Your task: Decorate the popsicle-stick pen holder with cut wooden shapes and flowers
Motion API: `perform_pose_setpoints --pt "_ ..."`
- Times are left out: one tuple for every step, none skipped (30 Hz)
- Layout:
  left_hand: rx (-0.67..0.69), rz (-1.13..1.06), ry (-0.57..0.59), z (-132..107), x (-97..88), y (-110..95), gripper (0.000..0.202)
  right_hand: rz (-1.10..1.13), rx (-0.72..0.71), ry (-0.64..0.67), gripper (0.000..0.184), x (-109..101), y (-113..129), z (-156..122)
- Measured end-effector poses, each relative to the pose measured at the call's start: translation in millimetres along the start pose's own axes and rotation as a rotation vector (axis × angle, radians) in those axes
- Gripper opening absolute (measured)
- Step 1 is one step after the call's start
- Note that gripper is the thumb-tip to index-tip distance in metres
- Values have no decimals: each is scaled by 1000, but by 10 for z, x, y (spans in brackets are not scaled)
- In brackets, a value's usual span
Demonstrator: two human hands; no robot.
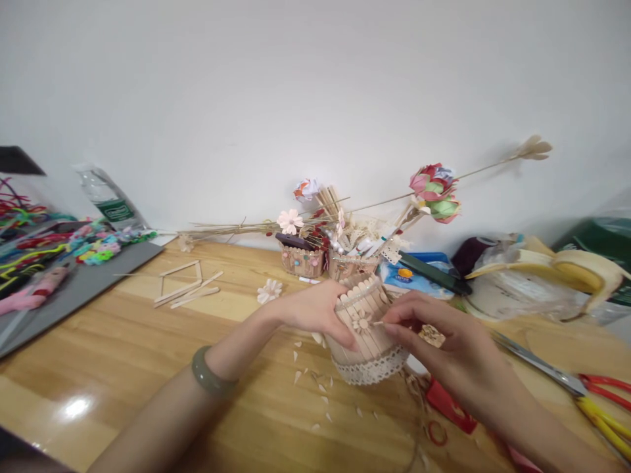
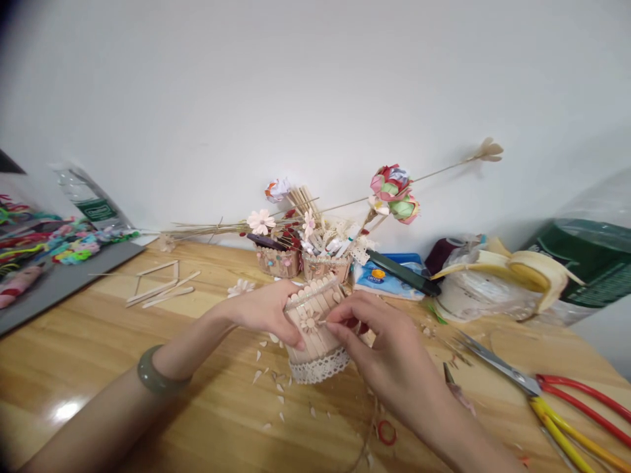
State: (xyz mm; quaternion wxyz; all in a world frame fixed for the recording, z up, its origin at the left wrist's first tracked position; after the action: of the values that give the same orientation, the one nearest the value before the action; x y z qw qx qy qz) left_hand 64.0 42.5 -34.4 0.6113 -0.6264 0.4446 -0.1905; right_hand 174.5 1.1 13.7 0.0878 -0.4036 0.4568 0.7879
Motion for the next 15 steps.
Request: perform_pose_setpoints --pt "3 11 -2 0 -4 -2 35 -37 -34 -6 13 7 26 -6" --pt "5 23 -3 1 -7 -3 35 -81 -70 -15 13 14 55 -14" --pt "5 32 -1 2 -8 -2 35 -130 -109 -27 12 21 84 -25" --pt "4 37 0 3 -7 0 35 -184 -153 -47 12 25 115 -41" --pt "3 37 2 4 -6 3 35 -243 -196 -67 12 33 142 -60" --pt "-1 33 1 3 -6 8 35 -309 -239 -91 12 41 167 -83" --pt "-7 29 -2 2 -9 14 36 -381 -281 -116 12 54 187 -109" --pt "-14 28 -7 1 -11 20 38 -453 -323 -144 12 67 204 -139" --pt "-18 27 -11 -1 -13 22 39 -522 -363 -166 13 87 215 -169" --pt "-21 26 -14 -3 -14 22 40 -584 -402 -184 13 107 221 -198" --pt "-20 24 -15 -4 -13 19 41 -636 -437 -202 14 125 222 -225" --pt "-16 19 -17 -4 -12 15 41 -678 -467 -212 15 143 220 -248" --pt "-12 11 -19 -5 -11 11 40 -711 -492 -220 17 157 216 -265" --pt "-9 3 -23 -5 -12 7 38 -742 -512 -229 18 165 215 -279" --pt "-6 -3 -26 -4 -11 4 36 -771 -531 -237 19 171 217 -289"
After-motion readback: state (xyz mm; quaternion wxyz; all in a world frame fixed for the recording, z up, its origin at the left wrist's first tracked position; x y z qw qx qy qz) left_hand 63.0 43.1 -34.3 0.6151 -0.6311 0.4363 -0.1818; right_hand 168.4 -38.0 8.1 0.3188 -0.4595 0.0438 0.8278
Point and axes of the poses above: each hand's wrist, its own z-axis towards the middle knuckle, its own x-axis out of the palm, y = z × x, the point moved 8 cm from there along z, towards the middle knuckle, and after that the axes turned 8 degrees about y, right-handed, at the moved point
